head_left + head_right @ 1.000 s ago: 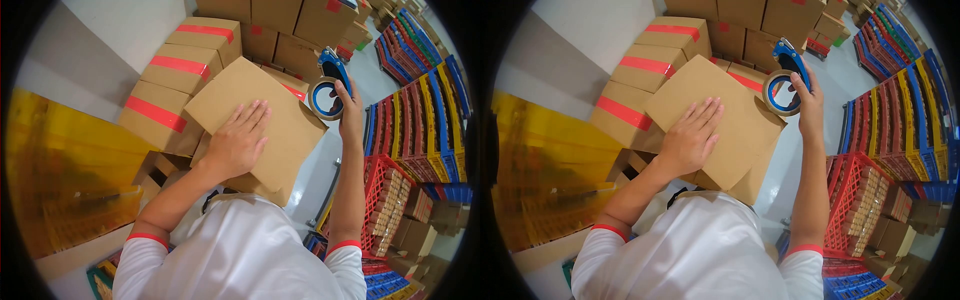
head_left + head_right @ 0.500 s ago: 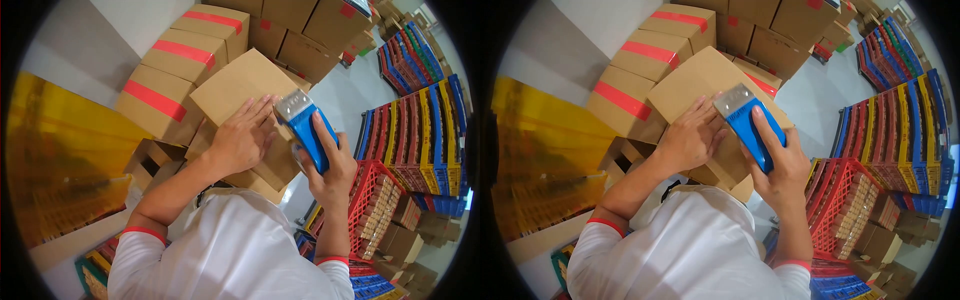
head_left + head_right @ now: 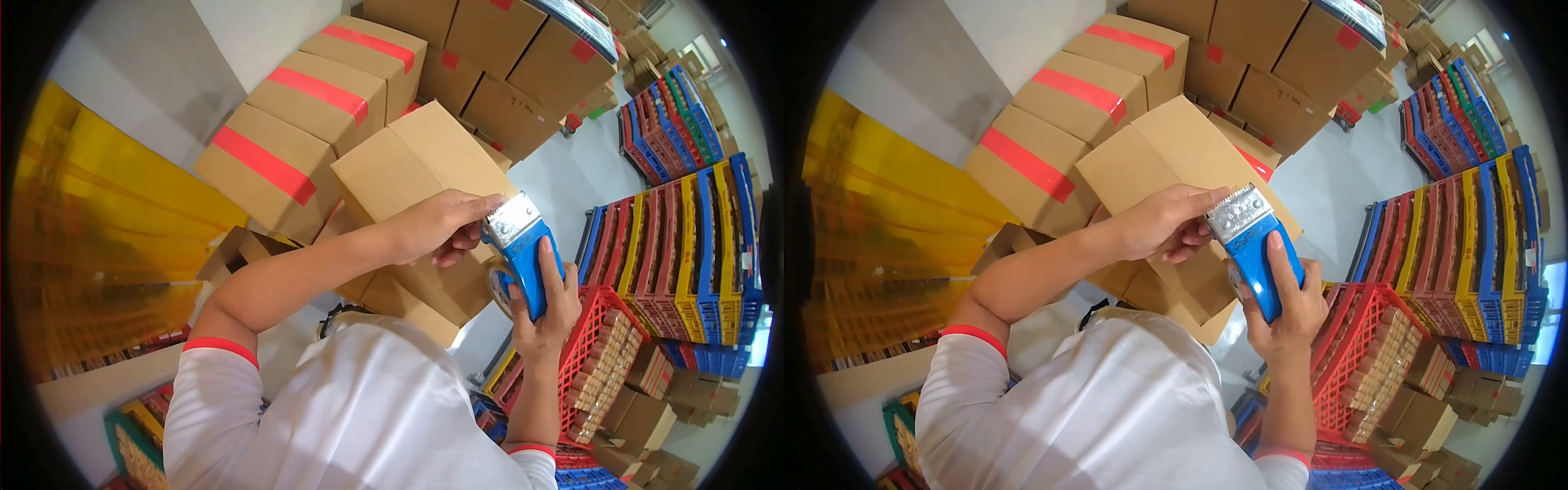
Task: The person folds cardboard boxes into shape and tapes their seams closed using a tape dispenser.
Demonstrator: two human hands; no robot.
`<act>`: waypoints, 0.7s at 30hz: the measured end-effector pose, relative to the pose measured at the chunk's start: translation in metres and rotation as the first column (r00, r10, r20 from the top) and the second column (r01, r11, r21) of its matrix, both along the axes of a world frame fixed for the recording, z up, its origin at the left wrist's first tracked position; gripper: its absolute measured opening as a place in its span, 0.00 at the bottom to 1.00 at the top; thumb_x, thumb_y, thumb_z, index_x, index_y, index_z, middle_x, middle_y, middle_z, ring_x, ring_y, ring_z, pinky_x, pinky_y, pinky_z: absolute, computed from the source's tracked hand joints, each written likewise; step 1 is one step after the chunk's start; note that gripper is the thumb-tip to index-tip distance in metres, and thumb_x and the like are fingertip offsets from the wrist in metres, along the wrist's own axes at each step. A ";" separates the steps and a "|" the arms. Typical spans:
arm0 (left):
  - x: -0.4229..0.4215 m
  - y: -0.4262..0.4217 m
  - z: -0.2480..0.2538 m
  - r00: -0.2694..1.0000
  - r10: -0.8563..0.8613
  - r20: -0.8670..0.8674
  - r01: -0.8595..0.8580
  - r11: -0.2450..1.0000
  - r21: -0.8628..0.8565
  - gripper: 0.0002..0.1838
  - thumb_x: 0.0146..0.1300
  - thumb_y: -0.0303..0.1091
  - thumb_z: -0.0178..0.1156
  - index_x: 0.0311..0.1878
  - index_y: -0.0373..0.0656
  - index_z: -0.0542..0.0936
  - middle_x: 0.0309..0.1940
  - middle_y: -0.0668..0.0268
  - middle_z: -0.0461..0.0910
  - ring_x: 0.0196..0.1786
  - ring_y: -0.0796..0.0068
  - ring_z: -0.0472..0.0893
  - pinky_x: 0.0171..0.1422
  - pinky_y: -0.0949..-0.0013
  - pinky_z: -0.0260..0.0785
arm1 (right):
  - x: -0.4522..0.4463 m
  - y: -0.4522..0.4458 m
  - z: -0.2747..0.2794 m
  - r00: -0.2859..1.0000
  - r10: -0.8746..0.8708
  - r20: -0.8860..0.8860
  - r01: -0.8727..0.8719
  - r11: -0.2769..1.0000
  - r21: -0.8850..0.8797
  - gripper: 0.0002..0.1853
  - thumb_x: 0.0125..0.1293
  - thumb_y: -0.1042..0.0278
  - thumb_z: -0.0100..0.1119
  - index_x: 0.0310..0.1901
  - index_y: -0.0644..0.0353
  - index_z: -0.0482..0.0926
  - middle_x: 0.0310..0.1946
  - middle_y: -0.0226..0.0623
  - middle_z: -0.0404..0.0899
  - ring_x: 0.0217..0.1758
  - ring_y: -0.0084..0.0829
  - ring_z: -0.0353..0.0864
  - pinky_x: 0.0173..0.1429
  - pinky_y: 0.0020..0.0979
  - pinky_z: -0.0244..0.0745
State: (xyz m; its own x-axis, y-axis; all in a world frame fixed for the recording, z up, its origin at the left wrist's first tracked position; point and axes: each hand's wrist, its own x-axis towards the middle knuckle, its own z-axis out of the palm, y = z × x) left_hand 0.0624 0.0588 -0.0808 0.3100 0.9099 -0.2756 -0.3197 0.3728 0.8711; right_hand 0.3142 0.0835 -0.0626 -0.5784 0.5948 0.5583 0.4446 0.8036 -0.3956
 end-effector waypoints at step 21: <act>-0.188 0.044 -0.068 0.793 0.315 -0.521 -0.255 0.949 0.185 0.31 0.75 0.67 0.62 0.40 0.43 0.86 0.28 0.71 0.80 0.31 0.82 0.81 0.33 0.72 0.74 | -0.165 0.040 0.044 0.882 0.040 0.470 -0.010 0.998 -0.066 0.28 0.69 0.55 0.71 0.71 0.42 0.83 0.38 0.47 0.82 0.37 0.47 0.88 0.40 0.47 0.82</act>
State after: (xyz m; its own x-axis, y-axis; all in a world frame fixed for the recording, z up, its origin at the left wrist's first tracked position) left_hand -0.1259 0.1027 -0.1483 -0.1386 0.9649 -0.2231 0.1326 0.2413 0.9613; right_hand 0.1494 0.1238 -0.0182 -0.7791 0.6004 0.1804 0.5706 0.7983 -0.1926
